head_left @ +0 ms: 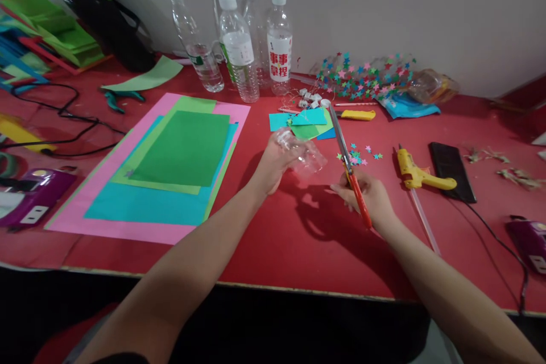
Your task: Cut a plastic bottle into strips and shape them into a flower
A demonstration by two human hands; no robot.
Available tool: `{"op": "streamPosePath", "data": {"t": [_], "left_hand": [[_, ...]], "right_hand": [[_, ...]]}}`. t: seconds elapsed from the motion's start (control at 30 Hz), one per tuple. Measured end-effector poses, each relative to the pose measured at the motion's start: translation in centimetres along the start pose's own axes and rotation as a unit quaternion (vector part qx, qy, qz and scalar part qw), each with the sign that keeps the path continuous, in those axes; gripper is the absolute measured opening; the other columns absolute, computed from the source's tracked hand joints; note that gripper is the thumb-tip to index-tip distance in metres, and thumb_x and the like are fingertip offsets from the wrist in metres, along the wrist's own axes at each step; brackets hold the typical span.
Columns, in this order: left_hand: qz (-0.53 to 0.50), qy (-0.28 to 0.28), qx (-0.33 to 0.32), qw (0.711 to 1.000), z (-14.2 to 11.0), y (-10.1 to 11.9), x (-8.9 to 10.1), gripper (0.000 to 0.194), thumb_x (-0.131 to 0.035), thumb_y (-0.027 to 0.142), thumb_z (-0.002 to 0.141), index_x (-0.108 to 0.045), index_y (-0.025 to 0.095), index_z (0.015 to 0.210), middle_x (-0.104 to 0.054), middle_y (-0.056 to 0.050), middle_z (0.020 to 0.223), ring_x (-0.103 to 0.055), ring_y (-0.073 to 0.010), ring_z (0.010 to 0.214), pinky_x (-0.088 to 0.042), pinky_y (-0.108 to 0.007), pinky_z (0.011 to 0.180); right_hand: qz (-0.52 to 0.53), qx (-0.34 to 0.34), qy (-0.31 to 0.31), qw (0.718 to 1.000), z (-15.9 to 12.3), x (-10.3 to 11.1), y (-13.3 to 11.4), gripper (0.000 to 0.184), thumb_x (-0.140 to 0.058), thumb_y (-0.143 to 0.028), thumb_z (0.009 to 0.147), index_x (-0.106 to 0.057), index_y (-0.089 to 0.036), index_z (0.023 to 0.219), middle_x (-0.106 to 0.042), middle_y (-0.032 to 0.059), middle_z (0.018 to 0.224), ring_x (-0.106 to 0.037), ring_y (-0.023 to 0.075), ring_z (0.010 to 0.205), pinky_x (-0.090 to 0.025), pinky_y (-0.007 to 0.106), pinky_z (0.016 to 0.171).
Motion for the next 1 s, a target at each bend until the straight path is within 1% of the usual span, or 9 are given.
{"op": "streamPosePath", "data": {"t": [0.07,0.13,0.27,0.37,0.47,0.6,0.77,0.9,1.0], "left_hand": [[0.016,-0.037,0.018,0.999,-0.5,-0.5,-0.6,0.077,-0.081,0.029,0.067,-0.034,0.027,0.129,-0.069,-0.005,0.099,-0.069,-0.023,0.098,-0.054,-0.042,0.085],[0.037,-0.078,0.033,0.996,-0.8,-0.8,-1.2,0.081,-0.079,0.03,0.07,-0.029,0.032,0.135,-0.067,-0.006,0.104,-0.069,-0.0245,0.1,-0.054,-0.045,0.086],[0.046,-0.147,0.051,0.987,-1.4,-1.0,-1.8,0.071,-0.076,0.02,0.071,-0.038,0.034,0.13,-0.063,-0.008,0.115,-0.065,-0.0261,0.107,-0.054,-0.045,0.088],[-0.018,-0.183,0.075,0.98,-1.7,-0.7,-1.8,0.072,-0.071,0.014,0.066,-0.041,0.032,0.128,-0.061,-0.009,0.12,-0.061,-0.0283,0.115,-0.053,-0.046,0.091],[-0.059,-0.18,0.089,0.978,-1.7,-0.5,-1.7,0.065,-0.065,0.016,0.068,-0.043,0.03,0.128,-0.06,-0.008,0.121,-0.059,-0.0289,0.118,-0.05,-0.049,0.096],[-0.023,-0.162,0.102,0.981,-1.7,-0.5,-1.6,0.059,-0.063,0.014,0.071,-0.043,0.029,0.124,-0.061,-0.006,0.12,-0.06,-0.0274,0.116,-0.046,-0.049,0.1],[-0.02,-0.168,0.102,0.98,-1.6,-0.5,-1.6,0.06,-0.063,0.013,0.068,-0.043,0.028,0.122,-0.062,-0.007,0.119,-0.06,-0.0294,0.115,-0.045,-0.05,0.099],[-0.009,-0.153,0.106,0.982,-1.6,-0.4,-1.6,0.06,-0.063,0.014,0.066,-0.042,0.027,0.121,-0.063,-0.007,0.115,-0.061,-0.0284,0.112,-0.045,-0.05,0.097],[0.001,-0.138,0.109,0.984,-1.7,-0.3,-1.8,0.059,-0.065,0.015,0.066,-0.043,0.027,0.12,-0.063,-0.006,0.111,-0.063,-0.0263,0.108,-0.046,-0.048,0.095]], "right_hand": [[0.003,0.008,0.01,1.0,0.1,-0.2,0.4,0.044,-0.072,-0.058,0.067,-0.046,-0.022,0.072,-0.046,-0.0057,0.053,-0.044,0.0107,0.047,-0.035,0.025,0.047],[-0.007,0.023,0.013,1.0,0.1,-0.4,0.6,0.042,-0.071,-0.056,0.068,-0.045,-0.023,0.072,-0.045,-0.0056,0.053,-0.044,0.0111,0.048,-0.035,0.025,0.048],[-0.025,0.05,0.025,0.998,-0.2,-0.5,0.6,0.034,-0.062,-0.049,0.073,-0.04,-0.023,0.069,-0.04,-0.0059,0.053,-0.042,0.0109,0.049,-0.034,0.025,0.049],[-0.04,0.057,0.036,0.997,-0.3,-0.6,0.4,0.029,-0.058,-0.044,0.075,-0.039,-0.023,0.069,-0.04,-0.0059,0.054,-0.04,0.0102,0.05,-0.032,0.024,0.05],[-0.082,0.085,0.046,0.992,-0.4,-0.7,0.1,0.024,-0.053,-0.04,0.075,-0.038,-0.023,0.067,-0.038,-0.0063,0.053,-0.037,0.0091,0.049,-0.029,0.022,0.048],[-0.111,0.126,0.046,0.985,-0.5,-1.0,-0.3,0.026,-0.052,-0.041,0.07,-0.035,-0.023,0.062,-0.033,-0.0074,0.051,-0.03,0.0077,0.048,-0.026,0.021,0.046],[-0.121,0.14,0.048,0.982,-0.5,-1.1,-0.5,0.028,-0.052,-0.041,0.07,-0.032,-0.024,0.061,-0.029,-0.0083,0.05,-0.025,0.0073,0.048,-0.022,0.021,0.045],[-0.126,0.149,0.048,0.98,-0.5,-1.1,-0.5,0.029,-0.052,-0.041,0.072,-0.031,-0.024,0.061,-0.028,-0.0084,0.051,-0.024,0.0074,0.048,-0.022,0.021,0.045],[-0.137,0.161,0.043,0.977,-0.6,-1.2,-0.5,0.029,-0.052,-0.04,0.072,-0.03,-0.024,0.061,-0.028,-0.0086,0.051,-0.023,0.0074,0.047,-0.022,0.021,0.045]]}}
Point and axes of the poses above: each hand's wrist, its own z-axis towards the middle knuckle, its own x-axis out of the back of the hand, y = z × x, the point moved 2 cm from there along z, towards the middle knuckle
